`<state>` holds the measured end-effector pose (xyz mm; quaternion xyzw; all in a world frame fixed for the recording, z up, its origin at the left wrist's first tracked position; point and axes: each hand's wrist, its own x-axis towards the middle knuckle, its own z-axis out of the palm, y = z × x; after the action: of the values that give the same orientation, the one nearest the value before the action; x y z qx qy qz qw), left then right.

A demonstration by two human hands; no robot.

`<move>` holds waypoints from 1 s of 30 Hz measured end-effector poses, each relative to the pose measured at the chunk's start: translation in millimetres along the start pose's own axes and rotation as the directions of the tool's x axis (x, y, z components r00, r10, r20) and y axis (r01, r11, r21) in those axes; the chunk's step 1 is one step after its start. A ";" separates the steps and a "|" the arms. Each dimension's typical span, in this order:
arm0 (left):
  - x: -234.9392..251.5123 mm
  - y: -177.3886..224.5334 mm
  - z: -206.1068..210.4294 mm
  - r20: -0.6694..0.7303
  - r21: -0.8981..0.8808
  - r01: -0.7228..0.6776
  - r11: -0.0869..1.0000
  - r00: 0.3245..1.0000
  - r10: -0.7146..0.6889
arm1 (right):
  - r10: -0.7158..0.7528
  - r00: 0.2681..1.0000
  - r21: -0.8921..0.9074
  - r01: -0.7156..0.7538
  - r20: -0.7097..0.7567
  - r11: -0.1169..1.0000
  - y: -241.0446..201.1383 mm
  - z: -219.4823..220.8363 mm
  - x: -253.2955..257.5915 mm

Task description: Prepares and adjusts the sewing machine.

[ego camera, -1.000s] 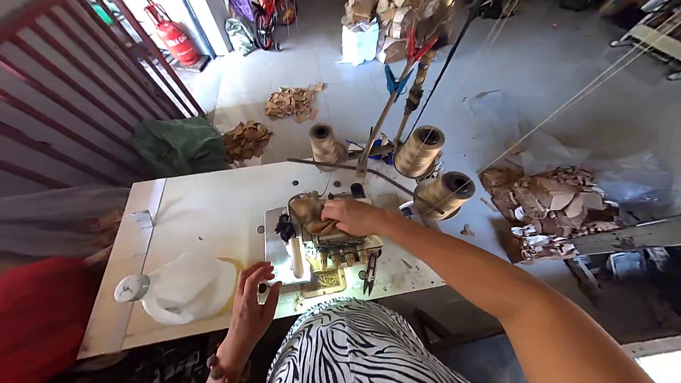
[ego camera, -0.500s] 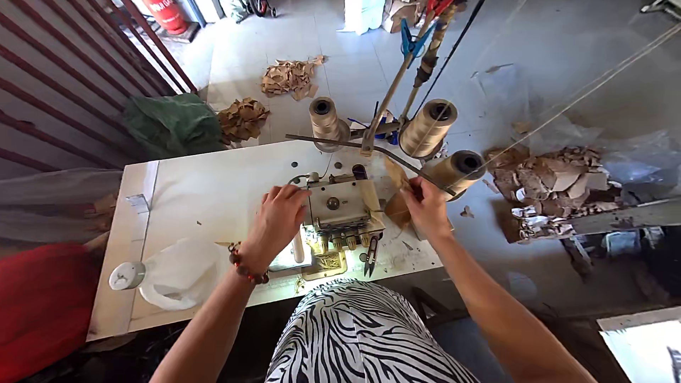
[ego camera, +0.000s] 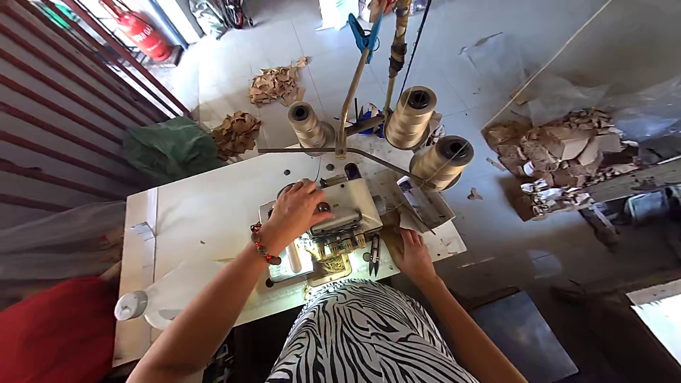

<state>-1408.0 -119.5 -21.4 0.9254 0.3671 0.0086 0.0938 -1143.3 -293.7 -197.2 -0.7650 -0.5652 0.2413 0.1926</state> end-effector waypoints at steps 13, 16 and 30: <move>-6.6 2.7 -8.3 0.100 -0.108 -0.002 0.994 0.995 0.013 | -0.149 0.953 0.113 0.184 -0.264 0.976 -5.3 -6.1 -19.5; -4.1 6.4 -5.7 0.116 -0.094 -0.019 0.995 0.993 0.030 | -0.157 0.940 0.113 0.199 -0.303 0.973 -4.6 -0.9 -25.2; 13.1 38.8 -6.1 0.175 0.215 0.281 0.935 0.931 -0.320 | 0.111 0.913 0.218 -0.024 -0.393 0.976 23.8 -0.8 -78.4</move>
<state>-1372.7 -137.2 -9.1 0.8586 0.4921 -0.1367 0.0448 -1143.7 -375.7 -198.2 -0.7928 -0.4582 0.1434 0.3754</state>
